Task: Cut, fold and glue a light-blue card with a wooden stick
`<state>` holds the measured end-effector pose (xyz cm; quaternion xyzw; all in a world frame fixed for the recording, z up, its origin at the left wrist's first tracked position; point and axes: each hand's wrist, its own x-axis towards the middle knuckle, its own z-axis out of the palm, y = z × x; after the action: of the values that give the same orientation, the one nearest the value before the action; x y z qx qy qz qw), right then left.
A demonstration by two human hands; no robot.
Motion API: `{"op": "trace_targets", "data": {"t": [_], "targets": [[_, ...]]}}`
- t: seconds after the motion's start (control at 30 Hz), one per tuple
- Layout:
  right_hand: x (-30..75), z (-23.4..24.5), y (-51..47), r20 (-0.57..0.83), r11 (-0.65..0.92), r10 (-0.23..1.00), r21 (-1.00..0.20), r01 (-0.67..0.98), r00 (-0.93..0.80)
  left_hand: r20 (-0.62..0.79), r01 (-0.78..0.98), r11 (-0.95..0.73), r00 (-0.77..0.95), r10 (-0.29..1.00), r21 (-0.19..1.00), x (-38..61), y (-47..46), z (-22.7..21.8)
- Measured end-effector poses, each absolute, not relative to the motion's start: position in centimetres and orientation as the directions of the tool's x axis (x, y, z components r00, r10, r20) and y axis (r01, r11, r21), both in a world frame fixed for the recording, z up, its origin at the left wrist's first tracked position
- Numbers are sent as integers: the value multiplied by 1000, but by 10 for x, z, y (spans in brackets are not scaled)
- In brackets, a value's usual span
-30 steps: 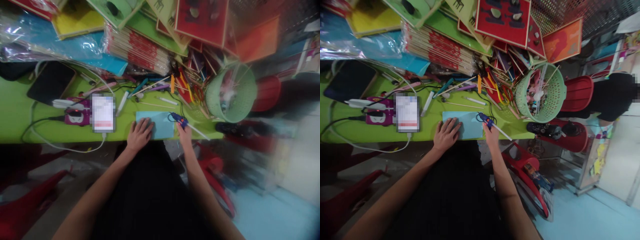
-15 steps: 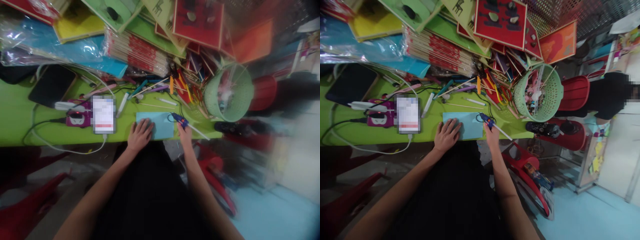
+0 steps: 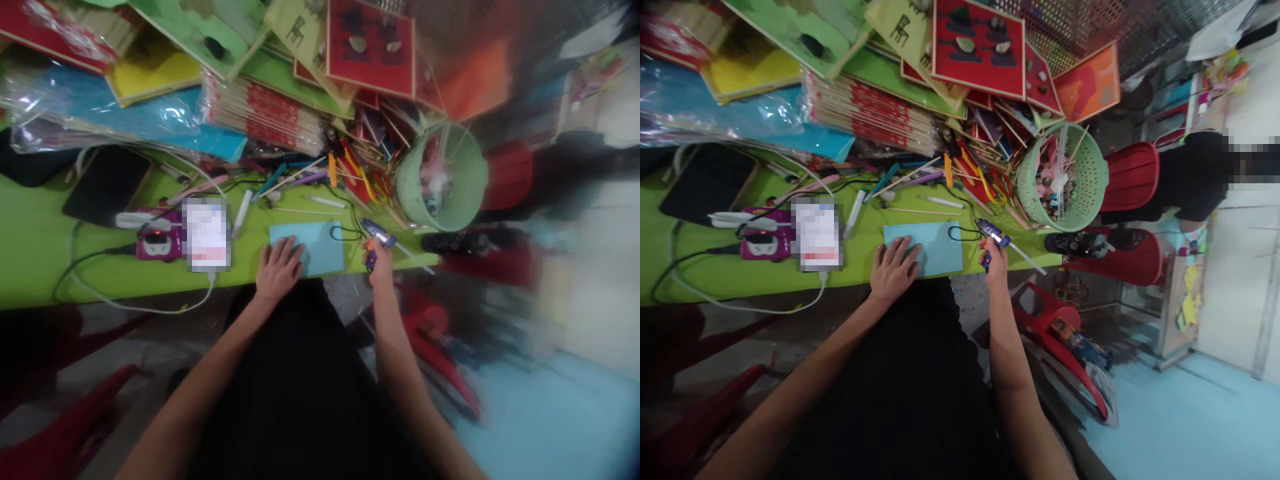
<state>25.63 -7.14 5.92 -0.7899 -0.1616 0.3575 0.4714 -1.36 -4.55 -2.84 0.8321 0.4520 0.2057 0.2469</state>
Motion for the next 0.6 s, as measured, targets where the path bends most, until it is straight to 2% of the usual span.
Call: {"op": "trace_targets", "data": {"t": [0.13, 0.3, 0.37, 0.4, 0.47, 0.53, 0.6], "targets": [[288, 61, -76, -464, -512, 506, -840, -180, 727, 136, 645, -475, 503, 854, 599, -13, -45, -28], [323, 53, -74, -585, -566, 382, -760, -320, 715, 141, 661, -482, 501, 854, 576, -13, -44, -24], [332, 49, -70, -582, -604, 352, -740, -297, 733, 126, 666, -471, 497, 859, 579, -13, -45, -23], [335, 47, -70, -553, -642, 348, -729, -238, 757, 117, 670, -465, 496, 861, 579, -12, -45, -23], [344, 47, -72, -458, -753, 380, -658, -20, 803, 102, 681, -457, 494, 863, 573, -12, -45, -22], [353, 52, -78, -363, -836, 463, -481, 263, 809, 99, 695, -458, 491, 865, 554, -11, -45, -22], [361, 60, -86, -305, -838, 539, -286, 464, 785, 98, 706, -461, 491, 866, 538, -11, -45, -22]]}}
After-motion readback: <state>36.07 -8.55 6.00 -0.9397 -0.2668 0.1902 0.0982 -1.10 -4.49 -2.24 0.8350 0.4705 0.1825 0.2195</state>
